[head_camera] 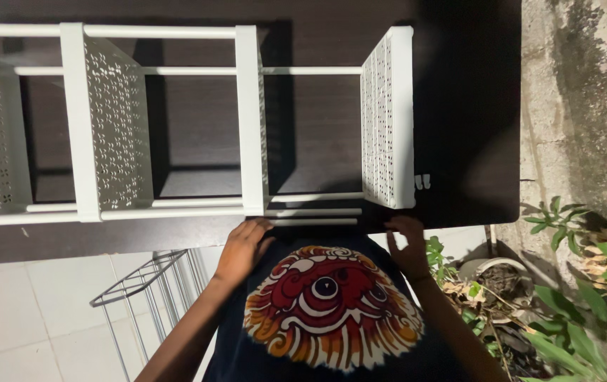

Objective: The person assembles a white plastic shelving unit on a dark table. They place a perforated side panel into the frame, then insert and secure multiple white plastic rods into the panel slots to form the shelf structure.

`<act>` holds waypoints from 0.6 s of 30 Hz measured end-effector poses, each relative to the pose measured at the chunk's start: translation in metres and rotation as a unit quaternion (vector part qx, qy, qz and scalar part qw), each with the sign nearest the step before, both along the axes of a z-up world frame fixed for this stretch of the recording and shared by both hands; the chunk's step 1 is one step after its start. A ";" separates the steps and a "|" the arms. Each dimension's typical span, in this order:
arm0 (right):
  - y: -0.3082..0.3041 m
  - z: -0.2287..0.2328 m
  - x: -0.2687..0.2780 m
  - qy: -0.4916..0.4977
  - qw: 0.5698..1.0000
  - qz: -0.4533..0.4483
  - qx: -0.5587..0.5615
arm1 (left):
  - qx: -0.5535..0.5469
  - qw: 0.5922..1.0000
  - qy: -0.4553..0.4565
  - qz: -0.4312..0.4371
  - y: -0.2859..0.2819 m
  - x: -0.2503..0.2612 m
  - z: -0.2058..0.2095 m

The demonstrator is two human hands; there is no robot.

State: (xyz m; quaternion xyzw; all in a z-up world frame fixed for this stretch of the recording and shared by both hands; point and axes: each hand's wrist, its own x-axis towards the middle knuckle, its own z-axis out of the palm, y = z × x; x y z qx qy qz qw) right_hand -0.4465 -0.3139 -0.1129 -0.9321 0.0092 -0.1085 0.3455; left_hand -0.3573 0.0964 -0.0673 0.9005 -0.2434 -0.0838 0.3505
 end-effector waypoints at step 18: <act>0.028 0.150 0.191 -0.033 0.991 -0.005 -0.129 | -0.047 0.979 -0.182 0.075 -0.082 0.139 0.147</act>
